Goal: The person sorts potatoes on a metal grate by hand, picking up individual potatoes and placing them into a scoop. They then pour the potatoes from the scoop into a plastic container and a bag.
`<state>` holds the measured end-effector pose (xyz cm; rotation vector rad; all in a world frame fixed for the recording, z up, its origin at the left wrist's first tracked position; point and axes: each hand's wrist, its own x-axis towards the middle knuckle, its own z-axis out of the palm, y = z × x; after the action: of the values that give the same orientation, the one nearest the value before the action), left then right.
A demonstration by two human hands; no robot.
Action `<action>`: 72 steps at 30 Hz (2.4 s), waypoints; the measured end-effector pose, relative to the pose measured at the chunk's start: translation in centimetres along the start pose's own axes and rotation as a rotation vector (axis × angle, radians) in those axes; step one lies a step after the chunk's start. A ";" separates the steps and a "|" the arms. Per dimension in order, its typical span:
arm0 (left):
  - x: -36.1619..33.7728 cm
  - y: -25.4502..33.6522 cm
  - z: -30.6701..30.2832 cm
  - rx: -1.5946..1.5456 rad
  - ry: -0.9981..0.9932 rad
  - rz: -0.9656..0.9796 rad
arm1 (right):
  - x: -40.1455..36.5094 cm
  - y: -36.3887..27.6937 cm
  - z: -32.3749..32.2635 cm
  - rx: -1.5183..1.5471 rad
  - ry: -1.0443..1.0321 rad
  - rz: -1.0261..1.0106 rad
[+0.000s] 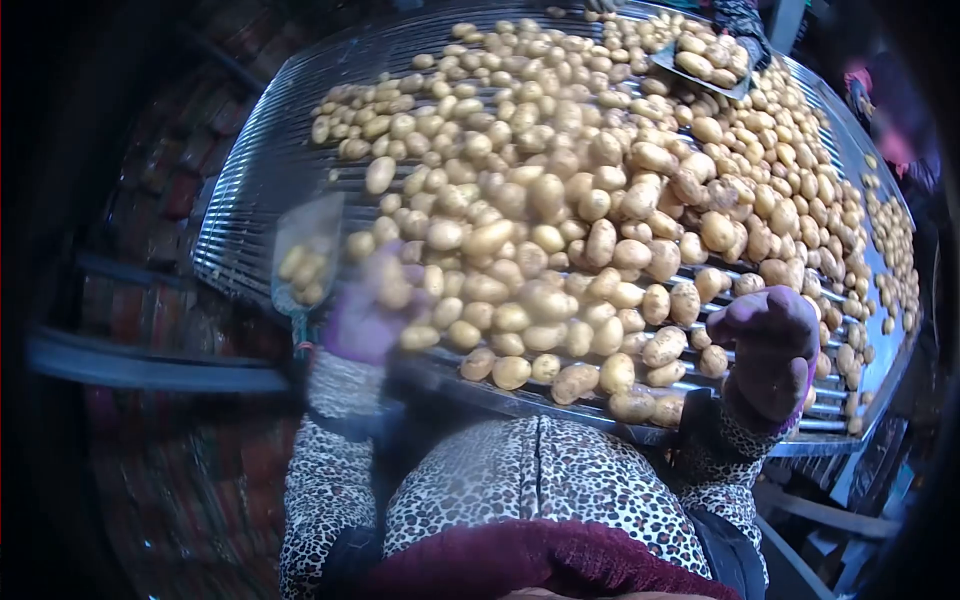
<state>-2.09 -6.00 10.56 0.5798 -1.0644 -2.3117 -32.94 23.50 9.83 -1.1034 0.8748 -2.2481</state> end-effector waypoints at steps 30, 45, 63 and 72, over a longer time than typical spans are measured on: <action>9.8 -8.3 7.2 2.142 -0.807 0.260 | 0.6 -0.7 0.8 0.035 0.028 0.047; 4.9 -5.3 6.9 0.232 -0.024 -0.197 | 0.6 -0.3 1.1 0.026 0.047 0.082; 1.1 -6.8 5.3 -0.428 0.167 -0.273 | -1.3 -1.9 1.9 -0.078 -0.002 0.126; -0.2 -3.5 -0.7 -0.364 0.242 -0.132 | -5.3 -2.7 0.1 -0.397 0.069 0.443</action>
<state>-2.55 -4.33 7.47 0.7745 -0.4903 -2.3925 -30.31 28.74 9.09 -0.8810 1.4789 -1.7974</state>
